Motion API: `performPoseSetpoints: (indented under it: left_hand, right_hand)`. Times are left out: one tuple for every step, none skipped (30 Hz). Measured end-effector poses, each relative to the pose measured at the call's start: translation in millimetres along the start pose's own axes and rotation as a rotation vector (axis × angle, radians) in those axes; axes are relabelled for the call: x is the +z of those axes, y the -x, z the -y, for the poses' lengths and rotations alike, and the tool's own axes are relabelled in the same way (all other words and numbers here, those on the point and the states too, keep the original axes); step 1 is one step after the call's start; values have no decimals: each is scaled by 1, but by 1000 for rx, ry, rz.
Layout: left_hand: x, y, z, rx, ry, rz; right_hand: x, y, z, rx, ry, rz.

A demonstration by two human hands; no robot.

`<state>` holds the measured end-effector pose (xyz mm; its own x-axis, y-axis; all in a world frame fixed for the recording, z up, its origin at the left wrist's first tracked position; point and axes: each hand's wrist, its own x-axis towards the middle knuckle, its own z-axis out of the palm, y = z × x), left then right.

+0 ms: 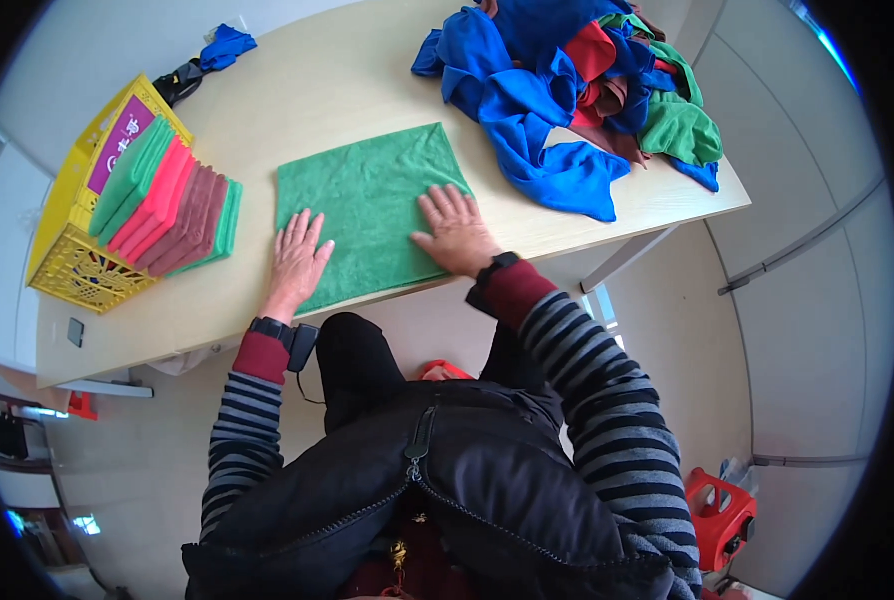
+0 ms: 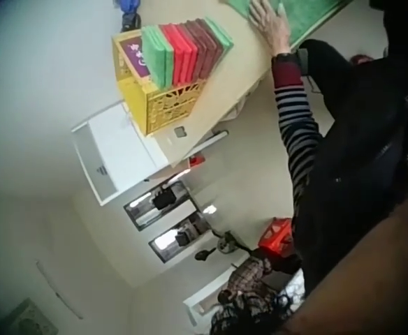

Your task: The person picks up a green cloth from a pile, spreads it flat on the table, and folds it into a smaller square. They then place the folded cloth onto a stack of other cloths next to a yellow crate.

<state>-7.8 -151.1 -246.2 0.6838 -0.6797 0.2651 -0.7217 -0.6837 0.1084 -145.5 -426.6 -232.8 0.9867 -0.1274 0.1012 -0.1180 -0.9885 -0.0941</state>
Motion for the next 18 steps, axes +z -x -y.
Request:
performPoseSetpoints:
  left_hand:
    - [-1, 1, 3, -2, 7, 8]
    - [-4, 3, 7, -6, 12, 14]
    - [-6, 3, 9, -8, 17, 17]
    - [-8, 3, 11, -18, 16, 10]
    - [-9, 2, 11, -19, 39, 38]
    - [-11, 0, 12, -21, 59, 66]
    - [-14, -2, 13, -24, 78, 93]
    - [-17, -6, 13, -30, 78, 85]
    - [-21, -11, 14, -39, 73, 88]
    - [-23, -17, 13, -47, 70, 94]
    - [-26, -25, 11, -50, 65, 95]
    - [-27, -34, 6, -53, 63, 85]
    - [-23, -44, 2, -50, 45, 89]
    - [-18, -52, -1, -48, 26, 95]
    - [-11, -65, -3, -36, 10, 100]
    - [-8, -71, 0, -34, 6, 96]
    - [-2, -76, 2, -38, -8, 92]
    - [4, -77, 3, -46, -20, 97]
  right_hand:
    - [-5, 3, -12, 11, -6, 16]
    - [-10, 5, -24, 20, -12, 32]
    - [-18, 4, -35, 10, -6, 31]
    - [-28, 0, -46, 21, -4, 114]
    - [-37, -4, -55, 38, -1, 198]
    - [-43, -10, -59, 54, 1, 280]
    - [-46, -20, -57, 45, 6, 276]
    - [-48, -32, -52, 32, -26, 263]
    - [-49, -44, -44, 17, -58, 250]
    - [-47, -53, -36, 4, -90, 239]
    - [-46, -61, -28, -1, -84, 231]
    - [-42, -71, -16, -22, -82, 219]
    - [-36, -82, -5, -44, -83, 205]
    - [-30, -90, 5, -49, -83, 198]
    - [-20, -98, 9, -60, -67, 184]
    - [-12, -104, 16, -75, -54, 174]
    - [-6, -108, 17, -87, -41, 166]
    - [0, -111, 14, -85, -46, 172]
